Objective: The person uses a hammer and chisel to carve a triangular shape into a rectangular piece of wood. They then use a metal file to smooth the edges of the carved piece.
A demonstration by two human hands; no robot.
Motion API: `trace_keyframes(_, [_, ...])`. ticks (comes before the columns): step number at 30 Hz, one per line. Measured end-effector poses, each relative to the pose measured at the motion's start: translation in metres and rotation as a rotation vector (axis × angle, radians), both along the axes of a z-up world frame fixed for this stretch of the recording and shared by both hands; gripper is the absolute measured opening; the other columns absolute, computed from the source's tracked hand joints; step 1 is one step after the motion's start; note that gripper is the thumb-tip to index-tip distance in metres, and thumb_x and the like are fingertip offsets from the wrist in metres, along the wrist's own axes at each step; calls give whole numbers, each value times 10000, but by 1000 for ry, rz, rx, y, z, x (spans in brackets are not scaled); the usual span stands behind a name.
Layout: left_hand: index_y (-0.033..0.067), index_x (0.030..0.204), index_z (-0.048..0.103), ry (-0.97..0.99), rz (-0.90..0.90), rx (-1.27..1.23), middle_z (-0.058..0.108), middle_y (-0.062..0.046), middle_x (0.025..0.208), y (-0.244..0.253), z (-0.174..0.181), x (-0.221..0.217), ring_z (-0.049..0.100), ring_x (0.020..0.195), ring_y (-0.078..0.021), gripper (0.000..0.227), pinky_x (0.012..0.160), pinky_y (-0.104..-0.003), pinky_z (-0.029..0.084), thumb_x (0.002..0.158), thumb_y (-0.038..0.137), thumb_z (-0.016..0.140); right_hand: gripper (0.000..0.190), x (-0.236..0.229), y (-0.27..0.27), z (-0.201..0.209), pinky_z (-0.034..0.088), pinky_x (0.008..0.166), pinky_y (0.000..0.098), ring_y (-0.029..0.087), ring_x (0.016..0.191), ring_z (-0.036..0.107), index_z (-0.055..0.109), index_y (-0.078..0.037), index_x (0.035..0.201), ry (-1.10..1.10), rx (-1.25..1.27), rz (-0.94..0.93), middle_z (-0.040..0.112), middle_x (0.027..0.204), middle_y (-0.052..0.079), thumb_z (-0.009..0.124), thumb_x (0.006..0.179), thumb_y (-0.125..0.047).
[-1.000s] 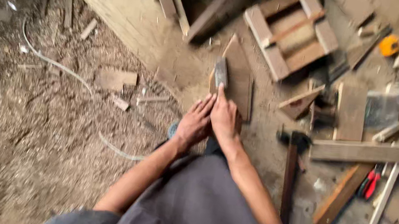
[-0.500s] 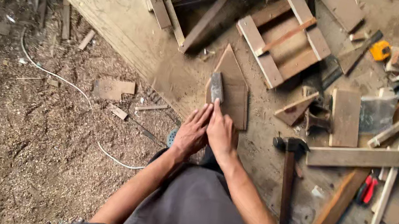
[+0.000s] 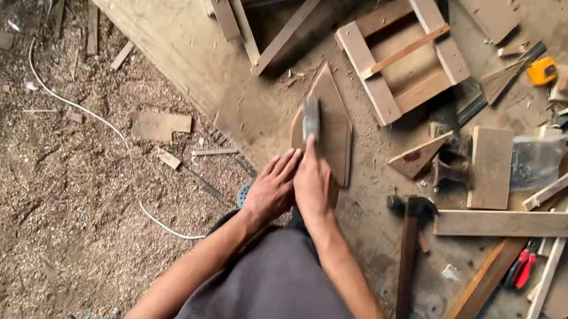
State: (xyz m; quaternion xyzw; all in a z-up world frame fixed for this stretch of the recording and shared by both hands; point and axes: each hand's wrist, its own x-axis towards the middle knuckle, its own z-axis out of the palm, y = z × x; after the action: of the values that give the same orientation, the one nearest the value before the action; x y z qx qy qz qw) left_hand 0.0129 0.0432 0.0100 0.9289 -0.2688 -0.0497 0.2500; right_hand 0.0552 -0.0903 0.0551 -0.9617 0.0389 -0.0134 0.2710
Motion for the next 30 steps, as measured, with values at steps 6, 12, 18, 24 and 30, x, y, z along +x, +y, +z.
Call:
trace_keyframes(6, [44, 1457, 520, 69, -94, 54, 325, -181, 1632, 0, 1, -22, 253, 1554, -344, 605, 1257, -484, 229, 887, 231, 599, 498, -17, -12, -23, 519, 563, 502, 402, 674, 659, 503, -33, 1482, 115, 67, 1, 668, 820, 265, 577, 991, -78])
trace_keyframes(12, [-12, 1482, 484, -15, -58, 31, 291, -208, 1663, 1, -7, 6, 257, 1558, -331, 632, 1258, -468, 231, 910, 241, 578, 488, 27, -4, -29, 552, 653, 530, 444, 754, 685, 494, -56, 1499, -91, -22, -14, 674, 904, 321, 564, 1018, -108])
trace_keyframes(18, [12, 1505, 474, -48, -33, 109, 300, -172, 1667, -6, -7, 7, 251, 1554, -312, 679, 1250, -475, 219, 873, 241, 572, 491, 16, -7, -13, 542, 595, 571, 481, 689, 682, 535, -68, 1470, 99, 45, -77, 660, 771, 332, 567, 982, -115])
trace_keyframes(24, [8, 1476, 474, -76, -78, 121, 338, -235, 1614, -4, -13, 13, 283, 1523, -356, 635, 1235, -501, 242, 914, 291, 555, 444, 17, -8, -1, 541, 494, 499, 393, 584, 702, 534, -64, 1454, 151, 105, -82, 689, 714, 234, 533, 1016, -136])
trace_keyframes(30, [-33, 1485, 494, -145, -30, 192, 434, -238, 1568, -5, -4, 2, 380, 1482, -344, 626, 1238, -462, 264, 954, 296, 540, 432, -13, -15, 17, 557, 569, 490, 384, 654, 721, 562, -78, 1453, 201, 94, -65, 699, 744, 233, 552, 1028, -157])
